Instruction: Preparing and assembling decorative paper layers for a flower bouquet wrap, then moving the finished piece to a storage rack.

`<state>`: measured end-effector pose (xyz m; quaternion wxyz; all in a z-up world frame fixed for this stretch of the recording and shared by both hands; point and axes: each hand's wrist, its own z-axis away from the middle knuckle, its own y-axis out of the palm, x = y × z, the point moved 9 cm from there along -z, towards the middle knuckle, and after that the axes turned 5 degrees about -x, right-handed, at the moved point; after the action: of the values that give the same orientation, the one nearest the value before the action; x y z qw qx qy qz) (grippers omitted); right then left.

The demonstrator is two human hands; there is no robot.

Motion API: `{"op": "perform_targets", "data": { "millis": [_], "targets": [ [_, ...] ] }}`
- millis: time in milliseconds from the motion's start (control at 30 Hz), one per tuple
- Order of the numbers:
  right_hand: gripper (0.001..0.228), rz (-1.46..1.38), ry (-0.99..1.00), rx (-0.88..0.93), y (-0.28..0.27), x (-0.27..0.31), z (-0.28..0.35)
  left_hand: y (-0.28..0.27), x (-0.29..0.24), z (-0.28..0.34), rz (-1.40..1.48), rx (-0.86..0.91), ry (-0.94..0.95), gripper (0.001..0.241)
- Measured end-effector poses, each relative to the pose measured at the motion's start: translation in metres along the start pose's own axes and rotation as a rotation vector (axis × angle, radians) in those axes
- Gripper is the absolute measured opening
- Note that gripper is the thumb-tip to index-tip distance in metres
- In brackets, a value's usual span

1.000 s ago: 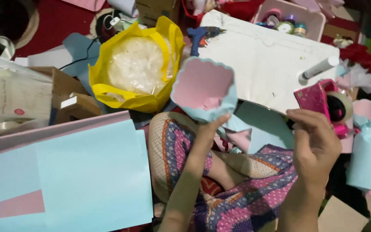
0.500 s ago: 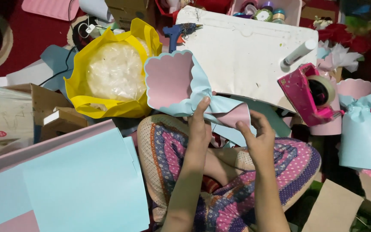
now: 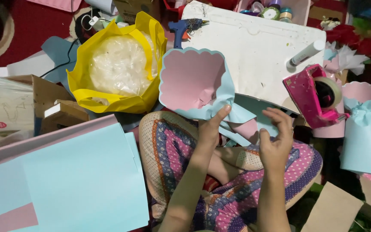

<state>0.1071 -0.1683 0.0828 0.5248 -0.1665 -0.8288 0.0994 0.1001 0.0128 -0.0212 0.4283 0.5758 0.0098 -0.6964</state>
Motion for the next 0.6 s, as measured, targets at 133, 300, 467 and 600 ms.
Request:
{"op": "perform_targets", "data": {
  "millis": [133,300,467,600],
  "targets": [
    [0.022,-0.025,-0.092,0.017,0.007,0.039,-0.013,0.005,0.014,0.016,-0.095,0.042,0.054,0.073],
    [0.014,-0.296,0.32,0.064,0.023,0.017,-0.013,0.028,0.015,0.024,-0.153,0.186,0.119,0.066],
    [0.008,-0.345,0.225,0.073,0.019,-0.018,-0.011,0.035,0.013,0.022,-0.19,0.232,0.152,0.066],
    [0.004,-0.336,0.119,0.099,0.019,-0.008,-0.012,0.034,0.008,0.025,-0.218,0.296,0.178,0.066]
  ]
}}
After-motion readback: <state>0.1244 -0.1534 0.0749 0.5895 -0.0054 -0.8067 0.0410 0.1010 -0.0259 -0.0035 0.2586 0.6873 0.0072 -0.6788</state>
